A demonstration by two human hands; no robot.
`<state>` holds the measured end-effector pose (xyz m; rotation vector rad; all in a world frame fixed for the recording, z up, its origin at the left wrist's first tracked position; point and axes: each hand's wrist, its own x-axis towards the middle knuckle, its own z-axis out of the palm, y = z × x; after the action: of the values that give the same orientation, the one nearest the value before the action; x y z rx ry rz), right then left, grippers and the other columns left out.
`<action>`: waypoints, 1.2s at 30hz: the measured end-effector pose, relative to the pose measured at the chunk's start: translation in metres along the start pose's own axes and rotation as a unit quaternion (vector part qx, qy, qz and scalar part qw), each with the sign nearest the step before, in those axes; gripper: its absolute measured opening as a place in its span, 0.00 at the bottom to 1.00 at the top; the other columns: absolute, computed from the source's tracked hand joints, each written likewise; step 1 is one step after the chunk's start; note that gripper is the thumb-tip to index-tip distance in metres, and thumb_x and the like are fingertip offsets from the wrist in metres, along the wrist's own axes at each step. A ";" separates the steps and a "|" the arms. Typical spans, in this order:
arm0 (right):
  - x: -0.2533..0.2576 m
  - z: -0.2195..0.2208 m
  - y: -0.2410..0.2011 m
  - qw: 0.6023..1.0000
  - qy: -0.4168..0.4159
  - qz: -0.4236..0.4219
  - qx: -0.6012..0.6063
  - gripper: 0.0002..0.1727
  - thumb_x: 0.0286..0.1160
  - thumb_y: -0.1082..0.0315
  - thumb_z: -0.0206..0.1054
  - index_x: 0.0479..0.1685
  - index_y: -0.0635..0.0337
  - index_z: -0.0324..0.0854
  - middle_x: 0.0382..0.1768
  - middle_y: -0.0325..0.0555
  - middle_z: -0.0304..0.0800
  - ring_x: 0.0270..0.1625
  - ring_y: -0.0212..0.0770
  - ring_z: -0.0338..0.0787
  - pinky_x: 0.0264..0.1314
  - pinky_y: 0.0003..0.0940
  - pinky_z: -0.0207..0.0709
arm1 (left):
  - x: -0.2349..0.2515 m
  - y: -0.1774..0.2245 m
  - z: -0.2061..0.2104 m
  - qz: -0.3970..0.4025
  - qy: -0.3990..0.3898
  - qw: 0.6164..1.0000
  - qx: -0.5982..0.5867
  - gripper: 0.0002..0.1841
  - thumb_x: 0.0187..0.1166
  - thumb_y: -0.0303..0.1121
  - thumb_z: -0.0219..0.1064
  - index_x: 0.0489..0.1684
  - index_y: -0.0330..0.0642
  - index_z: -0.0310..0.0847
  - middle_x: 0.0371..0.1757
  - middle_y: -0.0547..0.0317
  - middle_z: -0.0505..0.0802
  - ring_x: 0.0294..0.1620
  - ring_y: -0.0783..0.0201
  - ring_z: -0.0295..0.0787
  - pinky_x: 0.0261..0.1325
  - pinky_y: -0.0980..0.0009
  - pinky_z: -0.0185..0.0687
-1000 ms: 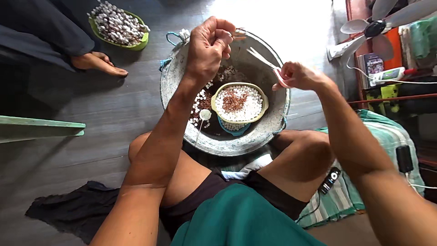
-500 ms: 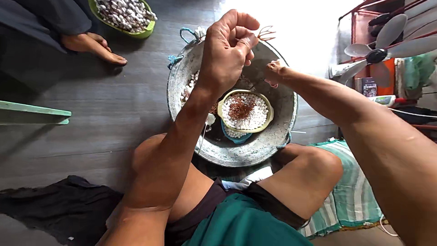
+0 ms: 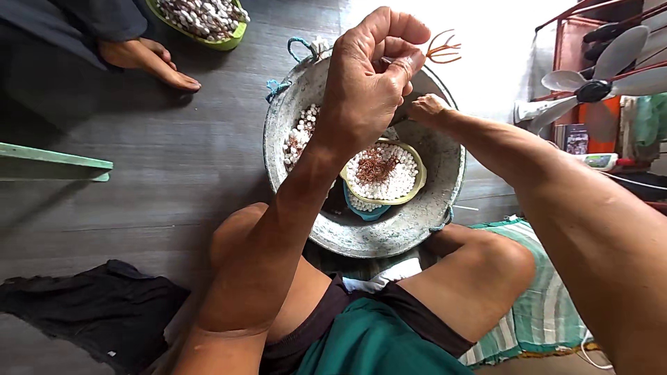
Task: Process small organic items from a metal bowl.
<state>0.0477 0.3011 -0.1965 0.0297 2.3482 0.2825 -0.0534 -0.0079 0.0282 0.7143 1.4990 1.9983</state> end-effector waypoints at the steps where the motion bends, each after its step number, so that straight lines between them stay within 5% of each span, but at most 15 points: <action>1: -0.001 -0.001 0.001 1.000 0.000 -0.009 0.000 0.08 0.79 0.80 0.62 0.42 0.69 0.89 0.49 0.63 0.91 0.58 0.66 0.89 0.62 0.66 0.79 | 0.000 0.000 0.000 -0.002 0.000 1.000 0.001 0.06 0.81 0.19 0.67 0.50 0.32 0.82 0.37 0.55 0.91 0.29 0.66 0.88 0.32 0.73 0.89; 13: 0.019 -0.005 0.015 0.990 0.065 -0.111 -0.050 0.08 0.77 0.81 0.63 0.41 0.66 0.90 0.49 0.58 0.92 0.64 0.62 0.86 0.69 0.61 0.75 | 0.001 -0.001 0.001 -0.001 0.002 1.000 0.021 0.06 0.80 0.19 0.67 0.49 0.33 0.83 0.38 0.55 0.92 0.29 0.67 0.89 0.31 0.74 0.88; 22: 0.015 -0.009 -0.006 1.000 0.008 -0.009 0.013 0.10 0.79 0.81 0.59 0.42 0.71 0.88 0.50 0.64 0.91 0.60 0.66 0.89 0.62 0.65 0.80 | -0.002 0.002 -0.003 0.002 0.014 1.000 0.013 0.06 0.79 0.19 0.68 0.49 0.33 0.83 0.39 0.54 0.92 0.29 0.66 0.89 0.32 0.73 0.89; 27: 0.000 -0.002 0.002 0.996 0.078 -0.039 0.021 0.10 0.78 0.80 0.62 0.46 0.66 0.90 0.53 0.61 0.90 0.64 0.64 0.87 0.71 0.62 0.77 | -0.004 0.002 -0.002 0.023 0.037 0.999 0.004 0.07 0.78 0.18 0.69 0.49 0.33 0.82 0.38 0.53 0.91 0.29 0.64 0.89 0.30 0.72 0.89; 29: -0.019 -0.013 0.002 0.975 0.160 0.018 0.152 0.09 0.83 0.70 0.64 0.50 0.62 0.90 0.56 0.59 0.91 0.64 0.62 0.88 0.68 0.64 0.80 | -0.006 0.003 -0.002 0.028 0.048 0.998 0.002 0.07 0.78 0.18 0.70 0.48 0.33 0.81 0.37 0.54 0.91 0.29 0.65 0.89 0.30 0.72 0.89; 30: -0.035 -0.029 -0.004 0.941 0.208 0.066 0.257 0.10 0.81 0.66 0.66 0.49 0.61 0.89 0.56 0.56 0.91 0.62 0.58 0.90 0.66 0.64 0.82 | -0.007 0.003 -0.003 0.036 0.055 0.998 0.003 0.07 0.77 0.18 0.70 0.47 0.33 0.81 0.36 0.54 0.91 0.28 0.65 0.89 0.30 0.72 0.88; 32: -0.081 -0.071 -0.034 0.802 0.317 0.112 0.493 0.14 0.79 0.59 0.70 0.53 0.58 0.89 0.48 0.47 0.95 0.49 0.44 0.95 0.55 0.49 0.89 | -0.008 0.003 -0.003 0.055 0.070 0.996 0.016 0.06 0.78 0.19 0.70 0.47 0.33 0.81 0.36 0.55 0.91 0.28 0.66 0.89 0.30 0.73 0.88; 33: -0.108 -0.091 -0.056 0.703 0.354 0.082 0.611 0.15 0.78 0.59 0.74 0.54 0.58 0.89 0.44 0.44 0.95 0.43 0.39 0.95 0.48 0.41 0.91 | -0.008 0.003 -0.003 0.065 0.075 0.995 0.025 0.07 0.78 0.19 0.70 0.48 0.33 0.82 0.36 0.55 0.92 0.28 0.66 0.89 0.30 0.73 0.88; 36: -0.176 -0.139 -0.123 0.446 0.381 -0.066 0.807 0.16 0.81 0.70 0.68 0.65 0.65 0.84 0.54 0.48 0.94 0.49 0.39 0.94 0.53 0.36 0.90 | -0.010 0.000 0.003 0.093 0.076 0.992 0.043 0.07 0.78 0.20 0.70 0.48 0.33 0.83 0.39 0.56 0.92 0.29 0.68 0.89 0.30 0.73 0.87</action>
<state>0.0843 0.1356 -0.0049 0.7405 2.3020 -2.5451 -0.0440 -0.0127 0.0281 0.7786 1.6693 2.1799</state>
